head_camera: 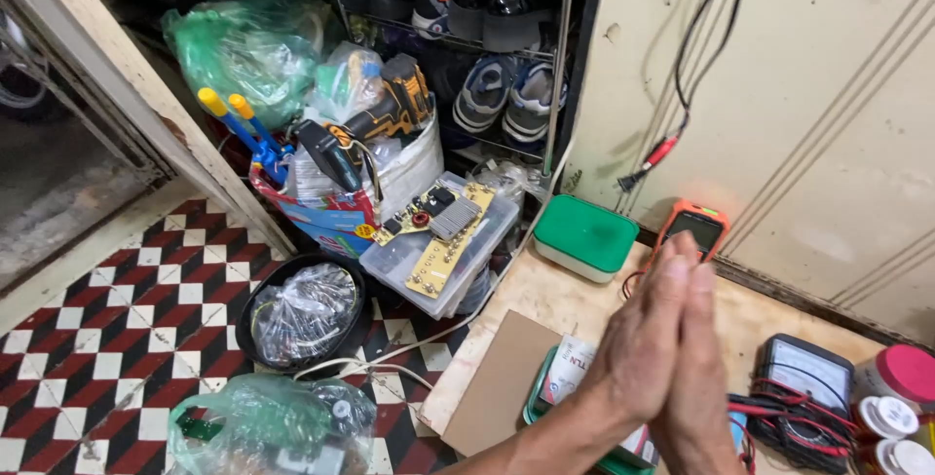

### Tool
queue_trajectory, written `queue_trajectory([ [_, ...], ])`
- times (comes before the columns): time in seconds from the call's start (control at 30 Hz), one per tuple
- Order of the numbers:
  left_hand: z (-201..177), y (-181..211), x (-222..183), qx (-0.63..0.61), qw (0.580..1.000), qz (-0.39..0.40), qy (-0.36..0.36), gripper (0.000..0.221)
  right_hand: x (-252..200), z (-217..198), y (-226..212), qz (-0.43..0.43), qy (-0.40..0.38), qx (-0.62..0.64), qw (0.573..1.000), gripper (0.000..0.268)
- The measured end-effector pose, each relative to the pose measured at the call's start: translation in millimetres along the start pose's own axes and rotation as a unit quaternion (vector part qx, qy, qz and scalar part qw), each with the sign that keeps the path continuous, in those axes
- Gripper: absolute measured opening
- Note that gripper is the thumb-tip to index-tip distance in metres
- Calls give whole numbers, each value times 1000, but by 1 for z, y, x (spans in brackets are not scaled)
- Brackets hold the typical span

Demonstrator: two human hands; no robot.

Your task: The person is sorting and inspecting various electronic circuit boards and components on a workbench.

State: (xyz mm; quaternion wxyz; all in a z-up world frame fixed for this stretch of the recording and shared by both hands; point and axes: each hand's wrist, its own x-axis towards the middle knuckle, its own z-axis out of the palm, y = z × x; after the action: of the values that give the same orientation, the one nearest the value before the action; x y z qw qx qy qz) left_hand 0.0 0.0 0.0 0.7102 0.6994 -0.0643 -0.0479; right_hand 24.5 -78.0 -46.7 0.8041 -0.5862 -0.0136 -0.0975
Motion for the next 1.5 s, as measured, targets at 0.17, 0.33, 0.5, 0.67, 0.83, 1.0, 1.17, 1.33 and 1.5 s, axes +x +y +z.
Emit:
queue_trajectory([
  [0.17,-23,-38,15,-5,999,-38,33,90,-4,38,11,67,4,5,998,61],
  [0.33,-53,-45,19,-33,997,-45,61,84,1,65,22,143,1,8,990,64],
  [0.5,-113,-47,29,170,970,-169,40,99,1,80,33,239,7,6,971,68],
  [0.67,-225,-111,47,318,919,-114,205,60,35,122,53,330,-15,-54,942,72],
  [0.83,-313,-162,56,425,860,-132,248,68,85,149,134,308,-71,-45,948,74],
  [1.0,-338,-210,76,485,831,-141,234,76,126,165,192,302,-35,-73,950,86],
  [1.17,-336,-217,89,533,797,-161,236,77,132,180,206,334,-5,-76,939,85],
  [1.33,-339,-223,99,569,774,-158,230,80,146,176,236,333,57,-82,937,75],
  [1.5,-346,-238,107,584,747,-182,262,75,143,175,243,326,57,-118,936,57],
])
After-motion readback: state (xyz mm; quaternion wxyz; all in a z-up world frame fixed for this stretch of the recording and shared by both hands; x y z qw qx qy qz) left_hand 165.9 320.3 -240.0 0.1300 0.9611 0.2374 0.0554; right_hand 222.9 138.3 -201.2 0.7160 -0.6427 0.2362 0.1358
